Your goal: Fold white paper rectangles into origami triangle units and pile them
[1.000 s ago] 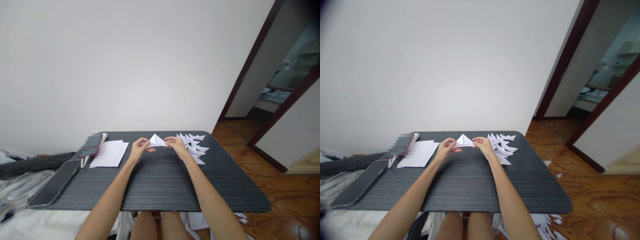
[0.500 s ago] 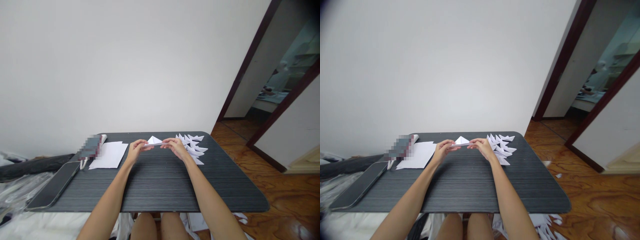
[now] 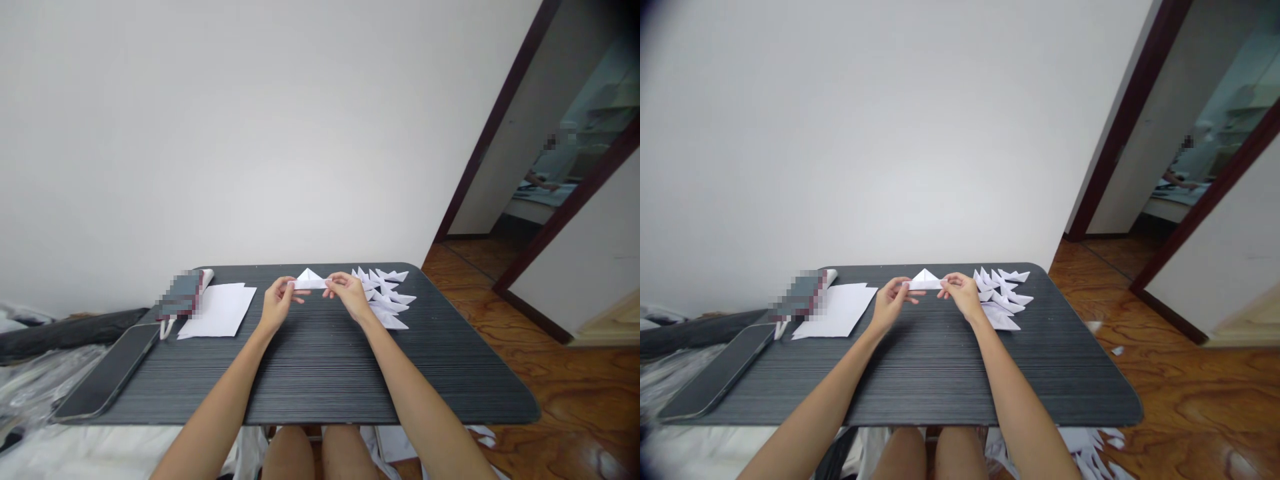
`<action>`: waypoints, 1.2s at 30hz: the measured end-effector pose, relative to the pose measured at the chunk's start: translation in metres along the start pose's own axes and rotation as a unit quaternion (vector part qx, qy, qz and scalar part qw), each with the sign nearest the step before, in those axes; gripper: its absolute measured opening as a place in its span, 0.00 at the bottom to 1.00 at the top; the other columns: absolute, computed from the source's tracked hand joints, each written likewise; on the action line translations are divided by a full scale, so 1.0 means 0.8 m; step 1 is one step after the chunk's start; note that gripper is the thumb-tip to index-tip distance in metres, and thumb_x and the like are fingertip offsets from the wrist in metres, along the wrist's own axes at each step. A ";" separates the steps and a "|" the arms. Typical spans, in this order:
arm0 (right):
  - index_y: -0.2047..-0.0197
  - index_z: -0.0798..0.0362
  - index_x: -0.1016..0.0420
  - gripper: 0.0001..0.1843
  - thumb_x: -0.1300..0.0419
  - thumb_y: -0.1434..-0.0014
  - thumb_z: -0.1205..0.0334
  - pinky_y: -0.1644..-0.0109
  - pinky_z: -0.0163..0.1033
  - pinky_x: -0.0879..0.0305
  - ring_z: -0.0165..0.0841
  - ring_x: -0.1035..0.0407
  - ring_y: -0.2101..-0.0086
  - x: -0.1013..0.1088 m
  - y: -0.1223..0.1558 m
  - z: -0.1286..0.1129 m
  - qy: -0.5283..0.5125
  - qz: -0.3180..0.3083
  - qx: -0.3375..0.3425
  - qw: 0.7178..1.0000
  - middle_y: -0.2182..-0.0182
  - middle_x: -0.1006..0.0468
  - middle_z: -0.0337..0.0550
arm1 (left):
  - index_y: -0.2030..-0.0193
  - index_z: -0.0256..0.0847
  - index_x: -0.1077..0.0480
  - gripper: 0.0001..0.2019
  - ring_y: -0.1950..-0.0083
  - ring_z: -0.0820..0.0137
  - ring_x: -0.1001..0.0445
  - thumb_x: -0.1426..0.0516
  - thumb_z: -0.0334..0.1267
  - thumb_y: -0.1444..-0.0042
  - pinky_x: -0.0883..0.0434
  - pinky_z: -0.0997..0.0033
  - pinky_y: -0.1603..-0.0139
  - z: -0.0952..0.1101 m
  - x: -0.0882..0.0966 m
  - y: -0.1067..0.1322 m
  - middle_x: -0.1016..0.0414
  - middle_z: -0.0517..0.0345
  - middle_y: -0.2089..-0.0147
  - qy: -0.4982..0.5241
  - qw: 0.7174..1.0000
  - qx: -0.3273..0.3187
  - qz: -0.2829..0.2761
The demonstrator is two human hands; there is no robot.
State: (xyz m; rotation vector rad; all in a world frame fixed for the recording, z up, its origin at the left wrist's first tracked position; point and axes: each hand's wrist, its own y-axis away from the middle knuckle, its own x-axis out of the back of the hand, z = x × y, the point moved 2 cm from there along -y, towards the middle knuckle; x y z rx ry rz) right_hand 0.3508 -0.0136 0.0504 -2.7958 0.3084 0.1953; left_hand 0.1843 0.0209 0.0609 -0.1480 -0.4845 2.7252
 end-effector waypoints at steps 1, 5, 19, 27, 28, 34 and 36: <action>0.68 0.56 0.30 0.15 0.39 0.58 0.57 0.78 0.33 0.44 0.26 0.37 0.83 0.000 0.000 0.001 -0.013 0.001 -0.006 1.000 0.83 0.27 0.39 | 0.58 0.32 0.40 0.19 0.67 0.63 0.26 0.47 0.45 0.51 0.29 0.71 0.75 0.000 0.000 0.000 0.26 0.51 0.71 0.000 1.000 0.000 0.000; 0.69 0.57 0.30 0.14 0.38 0.60 0.59 0.77 0.32 0.44 0.26 0.36 0.81 0.002 0.000 0.006 -0.070 -0.005 -0.050 0.996 0.82 0.28 0.39 | 0.58 0.31 0.39 0.19 0.67 0.62 0.25 0.46 0.44 0.52 0.32 0.74 0.77 -0.003 0.004 -0.003 0.25 0.49 0.72 0.019 1.000 0.017 -0.010; 0.75 0.58 0.28 0.04 0.39 0.59 0.67 0.65 0.31 0.40 0.24 0.35 0.72 0.021 0.001 -0.001 -0.124 -0.127 -0.105 0.978 0.69 0.27 0.41 | 0.70 0.30 0.27 0.11 0.59 0.64 0.28 0.40 0.36 0.59 0.33 0.66 0.54 0.001 0.024 -0.003 0.26 0.46 0.63 0.070 0.973 0.161 -0.149; 0.71 0.58 0.28 0.10 0.39 0.62 0.69 0.66 0.33 0.40 0.27 0.34 0.73 0.028 0.003 0.014 0.062 -0.220 -0.121 0.966 0.76 0.28 0.39 | 0.68 0.30 0.28 0.12 0.68 0.68 0.27 0.40 0.35 0.62 0.30 0.70 0.64 -0.014 0.034 -0.003 0.24 0.50 0.70 -0.079 0.947 0.197 -0.243; 0.73 0.58 0.29 0.08 0.39 0.62 0.69 0.66 0.33 0.39 0.28 0.33 0.73 0.027 0.002 0.016 0.080 -0.216 -0.105 0.967 0.77 0.28 0.39 | 0.68 0.30 0.29 0.12 0.70 0.69 0.27 0.40 0.36 0.60 0.30 0.70 0.66 -0.016 0.033 -0.004 0.25 0.50 0.72 -0.081 0.950 0.183 -0.239; 0.76 0.58 0.33 0.05 0.45 0.54 0.64 0.77 0.31 0.41 0.27 0.35 0.83 0.018 -0.001 0.023 0.190 -0.138 -0.045 0.971 0.86 0.31 0.37 | 0.66 0.29 0.33 0.13 0.78 0.72 0.29 0.45 0.39 0.53 0.36 0.77 0.80 -0.027 0.029 -0.007 0.27 0.51 0.78 -0.152 0.963 0.101 -0.199; 0.76 0.57 0.34 0.07 0.48 0.52 0.63 0.80 0.30 0.43 0.26 0.36 0.86 0.014 0.000 0.022 0.210 -0.120 -0.041 0.969 0.86 0.32 0.37 | 0.71 0.31 0.33 0.12 0.80 0.73 0.30 0.48 0.40 0.51 0.37 0.78 0.80 -0.026 0.027 -0.006 0.27 0.53 0.78 -0.193 0.961 0.077 -0.184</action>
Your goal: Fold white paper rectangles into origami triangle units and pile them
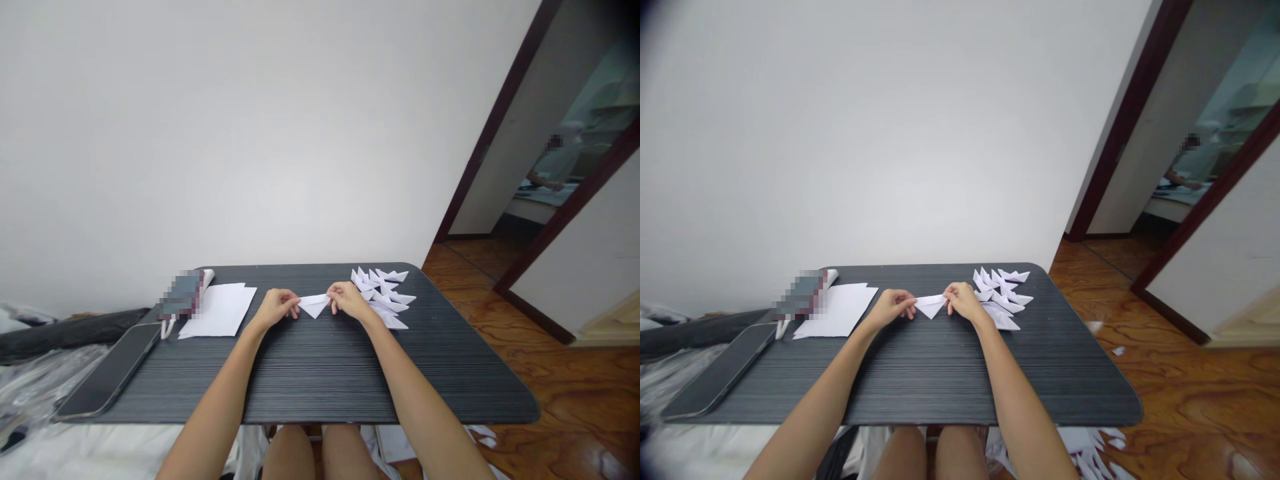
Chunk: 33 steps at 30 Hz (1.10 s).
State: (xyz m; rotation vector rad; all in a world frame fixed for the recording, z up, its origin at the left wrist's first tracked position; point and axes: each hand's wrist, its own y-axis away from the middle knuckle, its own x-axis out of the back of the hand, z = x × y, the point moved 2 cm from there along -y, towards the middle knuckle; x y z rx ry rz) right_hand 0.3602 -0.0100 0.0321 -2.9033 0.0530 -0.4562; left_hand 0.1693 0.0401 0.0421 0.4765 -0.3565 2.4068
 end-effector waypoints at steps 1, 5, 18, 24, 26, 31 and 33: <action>0.75 0.57 0.34 0.07 0.49 0.51 0.63 0.81 0.30 0.43 0.26 0.36 0.87 -0.001 0.000 -0.002 0.004 0.005 0.005 1.000 0.86 0.31 0.37 | 0.73 0.32 0.34 0.12 0.80 0.74 0.30 0.49 0.41 0.50 0.37 0.77 0.80 0.003 -0.001 0.001 0.28 0.54 0.79 -0.026 0.999 -0.010 0.018; 0.76 0.57 0.35 0.09 0.50 0.50 0.62 0.81 0.30 0.43 0.25 0.37 0.88 -0.004 0.003 -0.011 0.016 0.035 0.029 0.999 0.85 0.31 0.37 | 0.78 0.37 0.38 0.11 0.83 0.76 0.35 0.51 0.40 0.49 0.38 0.77 0.76 0.016 -0.002 0.006 0.34 0.63 0.87 -0.139 0.983 -0.046 0.111; 0.74 0.55 0.33 0.08 0.50 0.48 0.62 0.75 0.31 0.40 0.26 0.35 0.84 -0.010 0.012 -0.037 0.053 0.062 0.118 0.990 0.88 0.33 0.34 | 0.76 0.35 0.38 0.15 0.88 0.80 0.41 0.54 0.45 0.47 0.44 0.80 0.83 0.029 -0.017 0.011 0.33 0.63 0.84 -0.097 0.994 -0.049 -0.012; 0.74 0.56 0.34 0.10 0.49 0.49 0.58 0.85 0.29 0.49 0.25 0.40 0.90 -0.018 0.007 -0.031 -0.037 0.076 0.073 0.994 0.91 0.35 0.34 | 0.83 0.35 0.40 0.20 0.87 0.81 0.44 0.54 0.46 0.47 0.45 0.81 0.82 0.032 -0.020 0.010 0.43 0.66 0.91 -0.116 0.989 -0.077 0.049; 0.74 0.57 0.35 0.11 0.48 0.50 0.57 0.86 0.29 0.50 0.25 0.41 0.90 -0.018 0.005 -0.030 -0.065 0.076 0.066 0.993 0.90 0.35 0.34 | 0.82 0.35 0.39 0.20 0.89 0.82 0.45 0.54 0.47 0.47 0.46 0.82 0.84 0.028 -0.019 0.008 0.44 0.67 0.92 -0.084 0.993 -0.061 0.048; 0.70 0.56 0.36 0.09 0.46 0.52 0.59 0.79 0.31 0.41 0.25 0.37 0.83 -0.019 0.004 -0.039 -0.112 0.079 0.093 0.986 0.84 0.32 0.36 | 0.64 0.29 0.34 0.27 0.86 0.76 0.34 0.61 0.53 0.46 0.46 0.81 0.89 0.023 -0.024 0.005 0.29 0.53 0.80 0.099 0.993 0.023 -0.058; 0.64 0.54 0.37 0.13 0.44 0.54 0.60 0.75 0.31 0.38 0.25 0.35 0.79 -0.023 0.003 -0.040 -0.123 0.092 0.098 0.983 0.78 0.30 0.37 | 0.58 0.29 0.36 0.26 0.81 0.72 0.29 0.57 0.53 0.47 0.40 0.80 0.86 0.022 -0.028 0.003 0.27 0.46 0.72 0.148 0.985 0.037 -0.084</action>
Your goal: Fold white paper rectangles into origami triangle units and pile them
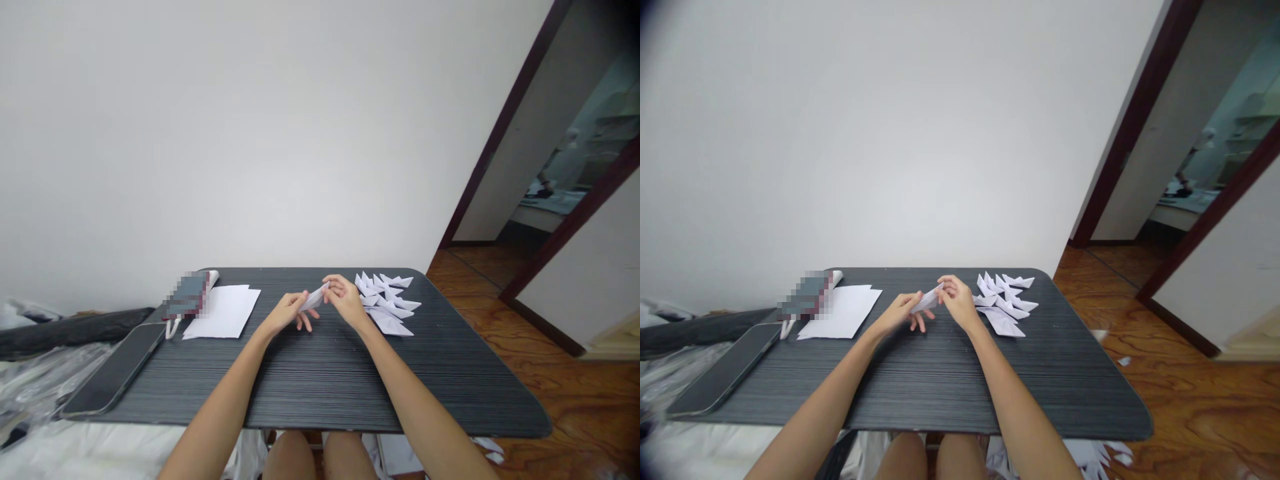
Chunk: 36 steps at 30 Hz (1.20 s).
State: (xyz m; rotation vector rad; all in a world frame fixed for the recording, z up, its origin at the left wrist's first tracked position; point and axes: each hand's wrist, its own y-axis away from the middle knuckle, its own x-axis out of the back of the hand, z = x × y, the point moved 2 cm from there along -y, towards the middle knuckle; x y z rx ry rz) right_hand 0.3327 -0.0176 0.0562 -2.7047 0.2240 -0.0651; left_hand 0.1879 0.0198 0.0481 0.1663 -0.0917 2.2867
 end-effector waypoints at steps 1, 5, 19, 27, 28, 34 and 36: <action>0.60 0.54 0.38 0.17 0.43 0.54 0.60 0.73 0.31 0.37 0.26 0.35 0.77 -0.003 0.000 0.001 -0.002 0.007 -0.001 1.000 0.75 0.29 0.38 | 0.56 0.30 0.37 0.26 0.79 0.71 0.28 0.55 0.53 0.48 0.37 0.78 0.84 -0.002 -0.002 -0.002 0.27 0.45 0.69 0.013 1.000 0.001 -0.002; 0.56 0.55 0.38 0.21 0.43 0.54 0.60 0.68 0.33 0.35 0.28 0.33 0.72 -0.014 0.001 0.018 0.033 0.019 -0.033 0.999 0.68 0.28 0.44 | 0.53 0.31 0.38 0.25 0.73 0.69 0.26 0.52 0.51 0.49 0.30 0.72 0.72 -0.010 -0.008 -0.007 0.27 0.47 0.67 0.028 0.999 -0.010 0.022; 0.62 0.55 0.31 0.17 0.52 0.55 0.73 0.63 0.35 0.38 0.30 0.35 0.67 -0.025 0.008 0.029 0.221 0.019 0.009 0.975 0.64 0.31 0.45 | 0.52 0.37 0.35 0.16 0.77 0.73 0.29 0.55 0.38 0.45 0.35 0.77 0.73 0.002 -0.001 0.005 0.28 0.58 0.78 -0.323 0.924 -0.125 0.163; 0.74 0.55 0.30 0.10 0.51 0.52 0.69 0.67 0.35 0.41 0.30 0.38 0.74 -0.025 0.013 0.028 0.302 0.014 0.024 0.953 0.75 0.31 0.42 | 0.59 0.37 0.34 0.13 0.84 0.75 0.33 0.51 0.40 0.49 0.36 0.79 0.80 -0.010 -0.004 0.001 0.31 0.61 0.82 -0.285 0.934 -0.106 0.188; 0.74 0.55 0.29 0.09 0.50 0.52 0.69 0.67 0.35 0.41 0.29 0.39 0.74 -0.025 0.013 0.029 0.308 0.012 0.024 0.951 0.76 0.32 0.42 | 0.59 0.37 0.34 0.14 0.85 0.76 0.34 0.51 0.40 0.49 0.37 0.79 0.81 -0.010 -0.005 0.001 0.32 0.62 0.82 -0.276 0.938 -0.102 0.183; 0.63 0.52 0.26 0.13 0.48 0.52 0.65 0.73 0.34 0.38 0.31 0.35 0.72 -0.017 0.009 0.034 0.147 0.006 -0.043 0.988 0.66 0.28 0.44 | 0.56 0.35 0.36 0.16 0.82 0.74 0.31 0.49 0.41 0.51 0.34 0.76 0.81 -0.008 -0.002 -0.003 0.31 0.61 0.80 -0.089 0.973 -0.092 0.191; 0.62 0.51 0.26 0.15 0.47 0.53 0.65 0.71 0.33 0.36 0.32 0.34 0.66 -0.013 0.006 0.031 0.055 -0.004 -0.050 0.997 0.58 0.31 0.44 | 0.57 0.34 0.36 0.17 0.78 0.72 0.29 0.46 0.40 0.53 0.31 0.74 0.76 -0.005 0.001 -0.005 0.29 0.60 0.78 -0.005 0.976 -0.099 0.193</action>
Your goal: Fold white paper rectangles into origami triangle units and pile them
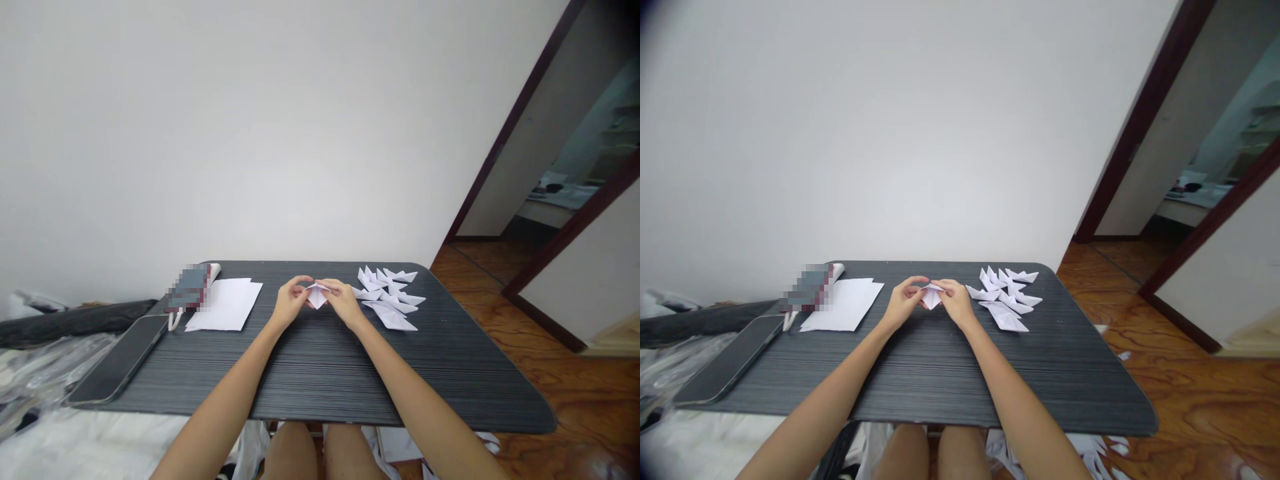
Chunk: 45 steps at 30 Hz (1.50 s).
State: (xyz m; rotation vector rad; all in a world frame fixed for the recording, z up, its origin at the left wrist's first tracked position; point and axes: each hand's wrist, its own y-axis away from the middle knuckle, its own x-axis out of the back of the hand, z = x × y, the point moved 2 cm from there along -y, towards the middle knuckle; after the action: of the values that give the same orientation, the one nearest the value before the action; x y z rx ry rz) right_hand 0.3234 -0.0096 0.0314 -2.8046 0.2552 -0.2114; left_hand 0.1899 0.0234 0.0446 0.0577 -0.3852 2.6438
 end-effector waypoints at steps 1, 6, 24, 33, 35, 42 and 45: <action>0.61 0.51 0.26 0.15 0.47 0.53 0.65 0.69 0.33 0.36 0.32 0.34 0.63 0.002 -0.001 -0.003 -0.033 -0.009 0.005 0.999 0.55 0.33 0.44 | 0.58 0.34 0.35 0.16 0.75 0.71 0.28 0.45 0.39 0.54 0.30 0.72 0.73 0.001 0.001 -0.001 0.28 0.58 0.76 0.037 0.999 0.004 0.001; 0.64 0.49 0.25 0.14 0.48 0.53 0.66 0.62 0.34 0.36 0.33 0.37 0.57 0.011 -0.001 -0.019 -0.105 -0.036 0.026 0.993 0.52 0.37 0.42 | 0.66 0.30 0.30 0.12 0.65 0.66 0.28 0.44 0.35 0.58 0.30 0.67 0.64 0.002 0.007 -0.003 0.26 0.48 0.64 0.152 0.988 0.025 0.019; 0.76 0.59 0.27 0.11 0.41 0.56 0.58 0.78 0.32 0.40 0.26 0.37 0.82 0.014 -0.005 -0.002 -0.043 -0.023 -0.056 0.997 0.83 0.29 0.40 | 0.59 0.32 0.36 0.17 0.73 0.71 0.28 0.47 0.42 0.52 0.30 0.73 0.73 -0.011 -0.006 -0.002 0.28 0.53 0.69 -0.032 0.999 -0.003 -0.022; 0.66 0.60 0.29 0.16 0.42 0.57 0.56 0.86 0.28 0.51 0.24 0.41 0.89 0.019 -0.003 -0.002 -0.087 -0.019 -0.095 0.992 0.88 0.32 0.35 | 0.50 0.32 0.41 0.22 0.75 0.71 0.28 0.49 0.42 0.49 0.31 0.74 0.77 0.004 -0.006 0.002 0.28 0.54 0.73 0.046 0.994 -0.007 -0.095; 0.64 0.58 0.30 0.17 0.42 0.57 0.57 0.86 0.28 0.51 0.23 0.42 0.89 0.022 -0.003 -0.003 -0.112 -0.012 -0.091 0.989 0.88 0.32 0.35 | 0.53 0.34 0.36 0.21 0.70 0.71 0.28 0.44 0.40 0.54 0.30 0.73 0.72 0.008 -0.005 0.003 0.28 0.51 0.65 0.043 0.993 -0.034 -0.109; 0.70 0.57 0.28 0.12 0.41 0.55 0.57 0.79 0.31 0.45 0.25 0.37 0.82 0.024 -0.004 -0.013 -0.162 -0.058 -0.049 0.984 0.81 0.28 0.39 | 0.60 0.32 0.29 0.16 0.71 0.70 0.28 0.42 0.37 0.57 0.30 0.71 0.70 0.007 0.001 0.002 0.25 0.52 0.69 0.022 0.997 -0.034 -0.064; 0.68 0.56 0.26 0.11 0.41 0.55 0.59 0.73 0.32 0.42 0.27 0.35 0.75 0.026 -0.003 -0.021 -0.162 -0.104 -0.030 0.981 0.74 0.26 0.41 | 0.63 0.31 0.28 0.14 0.71 0.68 0.27 0.44 0.39 0.54 0.30 0.70 0.71 0.013 0.001 0.003 0.25 0.51 0.72 0.024 0.998 -0.039 -0.049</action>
State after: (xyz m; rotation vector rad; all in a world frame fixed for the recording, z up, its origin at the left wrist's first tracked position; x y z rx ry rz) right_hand 0.3412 -0.0168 0.0501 -2.8669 -0.1093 0.2121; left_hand 0.1880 0.0185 0.0537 -0.0107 -0.4568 2.5265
